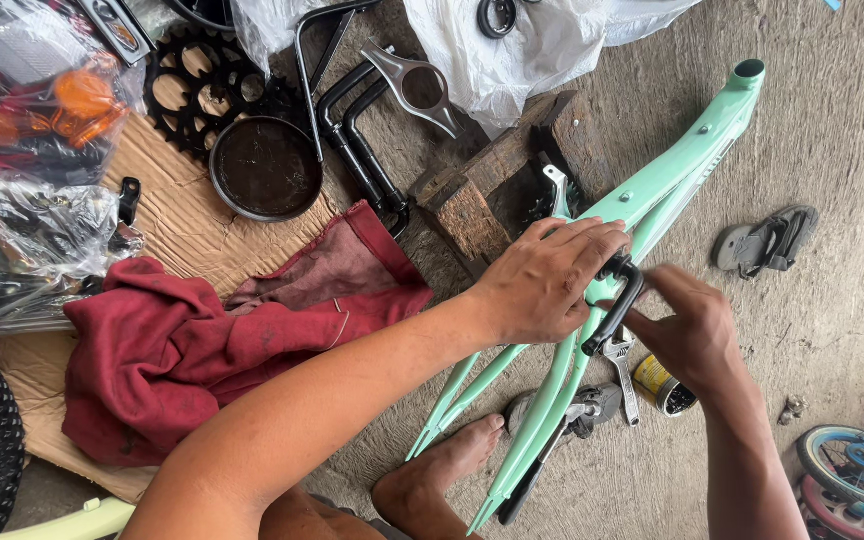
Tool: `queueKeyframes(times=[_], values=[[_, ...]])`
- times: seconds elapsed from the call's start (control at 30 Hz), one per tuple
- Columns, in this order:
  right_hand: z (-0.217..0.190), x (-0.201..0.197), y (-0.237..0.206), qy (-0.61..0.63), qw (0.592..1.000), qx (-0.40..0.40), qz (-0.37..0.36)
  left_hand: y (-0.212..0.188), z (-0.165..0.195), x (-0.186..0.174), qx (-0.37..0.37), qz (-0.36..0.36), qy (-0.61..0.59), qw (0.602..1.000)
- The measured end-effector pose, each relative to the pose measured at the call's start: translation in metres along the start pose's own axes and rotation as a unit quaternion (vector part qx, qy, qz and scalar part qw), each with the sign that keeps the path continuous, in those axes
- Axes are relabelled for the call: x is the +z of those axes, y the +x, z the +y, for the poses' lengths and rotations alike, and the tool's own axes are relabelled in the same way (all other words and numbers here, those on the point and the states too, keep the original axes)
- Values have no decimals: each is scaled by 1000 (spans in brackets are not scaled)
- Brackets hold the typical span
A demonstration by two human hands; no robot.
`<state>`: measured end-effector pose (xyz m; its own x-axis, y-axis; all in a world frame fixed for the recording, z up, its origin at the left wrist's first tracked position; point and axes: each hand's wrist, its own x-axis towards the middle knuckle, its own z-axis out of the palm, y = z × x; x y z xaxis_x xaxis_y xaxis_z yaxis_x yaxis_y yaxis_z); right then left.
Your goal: The person installs a crank arm into the bottom bracket of a mint green bicycle frame, secures it with a wrench, then switches to a cream-colored frame and uses a hammer to tap a bottom bracket cup into place.
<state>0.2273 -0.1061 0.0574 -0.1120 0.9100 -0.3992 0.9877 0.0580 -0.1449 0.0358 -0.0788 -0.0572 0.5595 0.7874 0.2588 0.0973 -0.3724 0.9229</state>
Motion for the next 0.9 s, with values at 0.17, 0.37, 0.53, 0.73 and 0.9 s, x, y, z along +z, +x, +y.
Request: queueKeyframes(times=[0.17,0.37,0.53,0.73,0.9], values=[[16,7,-8,130,989,-55,50,0,-1,0,3,0,12,1000],[20,5,-13,121,991,23,-47,1,-2,1,4,-5,29,1000],[21,6,-16,164,985,-10,-59,1,-3,2,4,-2,14,1000],[21,4,-17,328,944,0,38,0,-1,0,8,8,14,1000],[21,1,-19,175,978,46,-103,1,-1,-2,8,10,0,1000]])
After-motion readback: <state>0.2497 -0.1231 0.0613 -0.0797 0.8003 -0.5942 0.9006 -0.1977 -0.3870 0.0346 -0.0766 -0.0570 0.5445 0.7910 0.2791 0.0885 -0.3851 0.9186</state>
